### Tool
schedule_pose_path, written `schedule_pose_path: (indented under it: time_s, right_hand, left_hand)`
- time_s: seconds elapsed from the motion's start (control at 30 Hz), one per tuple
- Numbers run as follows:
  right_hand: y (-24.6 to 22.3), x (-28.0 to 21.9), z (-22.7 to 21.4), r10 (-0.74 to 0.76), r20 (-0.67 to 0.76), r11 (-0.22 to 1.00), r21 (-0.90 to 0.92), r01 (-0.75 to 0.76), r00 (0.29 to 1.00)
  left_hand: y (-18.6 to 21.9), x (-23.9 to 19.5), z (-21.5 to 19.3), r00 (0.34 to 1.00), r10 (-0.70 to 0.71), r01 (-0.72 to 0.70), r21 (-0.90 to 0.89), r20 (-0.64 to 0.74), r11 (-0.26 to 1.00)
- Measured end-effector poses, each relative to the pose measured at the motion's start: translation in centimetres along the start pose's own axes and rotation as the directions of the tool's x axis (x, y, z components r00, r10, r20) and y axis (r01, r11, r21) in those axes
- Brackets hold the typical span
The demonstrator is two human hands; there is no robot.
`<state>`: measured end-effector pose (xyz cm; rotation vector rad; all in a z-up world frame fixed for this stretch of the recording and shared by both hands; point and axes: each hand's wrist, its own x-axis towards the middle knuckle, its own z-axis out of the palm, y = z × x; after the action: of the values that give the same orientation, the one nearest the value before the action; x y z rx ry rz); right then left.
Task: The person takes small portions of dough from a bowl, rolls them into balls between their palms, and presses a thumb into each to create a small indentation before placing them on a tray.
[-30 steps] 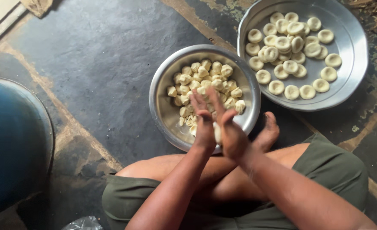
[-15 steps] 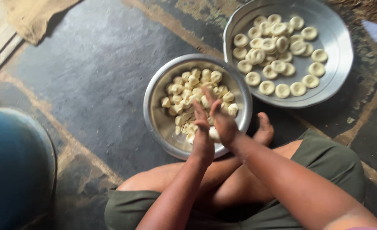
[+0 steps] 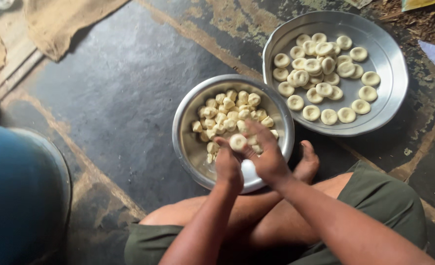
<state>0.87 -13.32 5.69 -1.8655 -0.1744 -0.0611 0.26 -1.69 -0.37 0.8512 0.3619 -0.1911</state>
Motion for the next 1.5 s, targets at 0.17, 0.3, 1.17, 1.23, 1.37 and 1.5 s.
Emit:
schedule_pose_path:
  time_s: [0.17,0.3,1.17,1.23,1.37,1.5]
  right_hand:
    - [1.0,-0.3,0.9,-0.217,0.024,0.925,-0.315,0.213,0.976]
    - [-0.8,-0.8,1.7,0.093,0.041,0.994,0.051,-0.095,0.995]
    - [-2.5,-1.1,1.2,-0.334,0.116,0.900,-0.257,0.353,0.935]
    - [-2.6,-0.9,1.1,-0.310,0.085,0.912,-0.256,0.322,0.947]
    - [-2.1,-0.3,0.4,-0.353,0.015,0.903,-0.256,0.345,0.935]
    - [-0.5,-1.0,1.2,-0.157,-0.002,0.959,0.238,0.153,0.988]
  left_hand:
    - [1.2,-0.1,-0.9,0.989,0.130,-0.128,-0.024,0.078,0.991]
    - [0.6,0.5,-1.8,0.980,0.163,-0.161,0.029,-0.111,0.986]
    - [-7.2,-0.4,-2.9,0.952,-0.042,-0.078,0.370,0.304,0.926]
    - [-7.4,-0.3,-3.4,0.990,0.042,-0.108,0.537,0.133,0.837]
    - [-7.2,1.6,-3.5,0.925,0.170,-0.284,0.321,0.339,0.903]
    - [-5.7,3.8,-4.0,0.963,0.109,-0.053,-0.225,0.245,0.973]
